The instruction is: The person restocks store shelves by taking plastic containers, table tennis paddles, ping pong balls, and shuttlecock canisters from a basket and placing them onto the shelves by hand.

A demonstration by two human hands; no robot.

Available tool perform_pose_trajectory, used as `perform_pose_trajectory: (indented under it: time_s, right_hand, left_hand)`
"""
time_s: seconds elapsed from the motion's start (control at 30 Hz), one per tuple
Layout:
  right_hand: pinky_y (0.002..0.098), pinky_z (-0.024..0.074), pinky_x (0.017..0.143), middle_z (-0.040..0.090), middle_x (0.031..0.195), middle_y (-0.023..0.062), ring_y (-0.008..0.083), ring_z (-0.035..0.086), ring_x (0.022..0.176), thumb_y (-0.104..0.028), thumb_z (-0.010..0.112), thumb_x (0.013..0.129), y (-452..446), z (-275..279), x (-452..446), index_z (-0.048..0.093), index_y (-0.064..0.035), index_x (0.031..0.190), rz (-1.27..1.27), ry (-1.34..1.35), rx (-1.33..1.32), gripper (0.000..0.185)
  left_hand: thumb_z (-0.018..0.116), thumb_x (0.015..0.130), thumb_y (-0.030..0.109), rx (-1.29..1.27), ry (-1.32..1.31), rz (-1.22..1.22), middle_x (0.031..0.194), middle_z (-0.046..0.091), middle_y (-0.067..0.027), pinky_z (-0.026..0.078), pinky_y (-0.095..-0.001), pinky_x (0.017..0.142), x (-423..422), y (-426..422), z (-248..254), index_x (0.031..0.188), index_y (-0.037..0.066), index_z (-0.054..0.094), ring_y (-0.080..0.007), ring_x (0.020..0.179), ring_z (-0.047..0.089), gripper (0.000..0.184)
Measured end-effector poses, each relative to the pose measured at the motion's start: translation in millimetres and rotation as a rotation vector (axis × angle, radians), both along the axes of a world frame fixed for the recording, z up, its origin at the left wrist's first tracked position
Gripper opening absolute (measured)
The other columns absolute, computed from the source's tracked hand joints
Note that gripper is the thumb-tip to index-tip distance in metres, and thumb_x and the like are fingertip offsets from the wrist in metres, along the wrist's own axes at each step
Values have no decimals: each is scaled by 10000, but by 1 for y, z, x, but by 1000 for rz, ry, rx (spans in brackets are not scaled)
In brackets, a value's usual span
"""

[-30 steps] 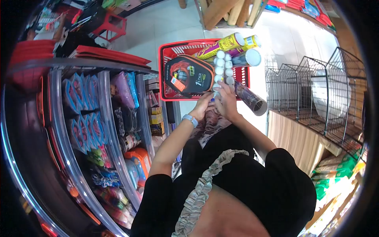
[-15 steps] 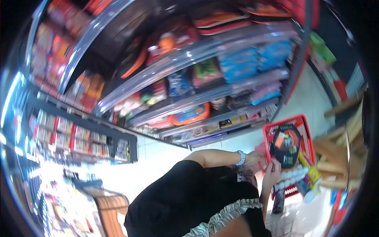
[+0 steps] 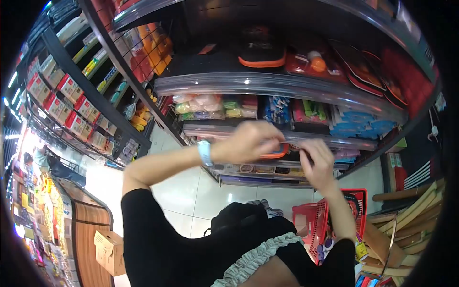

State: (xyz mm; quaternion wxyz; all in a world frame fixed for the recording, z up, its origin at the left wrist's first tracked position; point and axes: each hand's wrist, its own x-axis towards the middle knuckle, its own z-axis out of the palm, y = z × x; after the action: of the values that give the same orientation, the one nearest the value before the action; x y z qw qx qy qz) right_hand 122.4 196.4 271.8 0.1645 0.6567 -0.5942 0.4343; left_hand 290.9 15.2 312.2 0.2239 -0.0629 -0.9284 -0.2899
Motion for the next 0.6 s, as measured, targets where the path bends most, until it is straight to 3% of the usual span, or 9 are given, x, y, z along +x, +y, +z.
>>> perform_pose_trajectory:
  time_s: [0.03,0.1,0.17,0.27,0.4,0.6]
  right_hand:
    - [397,486,748,639,923,138,319,612,859,18,658,731,-20,22,2,624,-6,958,22,97,-44,231]
    - [401,484,761,632,960,134,321,606,887,9,668,718,-57,60,7,612,-14,998,51,247,-116,286]
    - [403,471,802,609,1039,133,320,585,954,-4,675,710,-92,89,7,595,-23,1051,50,379,-159,352]
    - [417,434,891,550,1184,133,313,531,1076,-68,690,714,-138,116,3,551,-54,1167,-20,522,-116,474]
    - [446,385,1002,485,1309,124,331,461,1200,-162,703,742,-173,135,-12,473,-99,1305,-77,527,125,611]
    - [424,352,1064,445,1360,118,329,453,1226,-185,741,723,-187,157,-18,412,-122,1374,-42,578,432,733]
  left_hand:
    - [578,882,123,-61,68,46,940,675,-131,514,-338,775,12,-20,22,1016,3,657,-242,860,657,196]
    - [561,907,106,111,111,199,923,692,-90,517,-263,720,30,-54,58,1021,-1,663,-131,827,652,186]
    - [551,902,98,58,152,343,880,689,-90,513,-239,705,37,-97,84,1010,-11,672,-88,796,631,195]
    - [576,856,154,-239,6,504,997,687,-172,524,-313,805,34,-174,103,1077,-30,650,-248,902,676,297]
    - [631,818,248,-369,-355,667,1038,666,-196,495,-358,864,11,-231,106,1133,18,629,-313,990,642,390]
    - [642,805,283,-455,-273,616,1005,665,-186,493,-399,848,-13,-280,77,1094,72,653,-344,953,634,358]
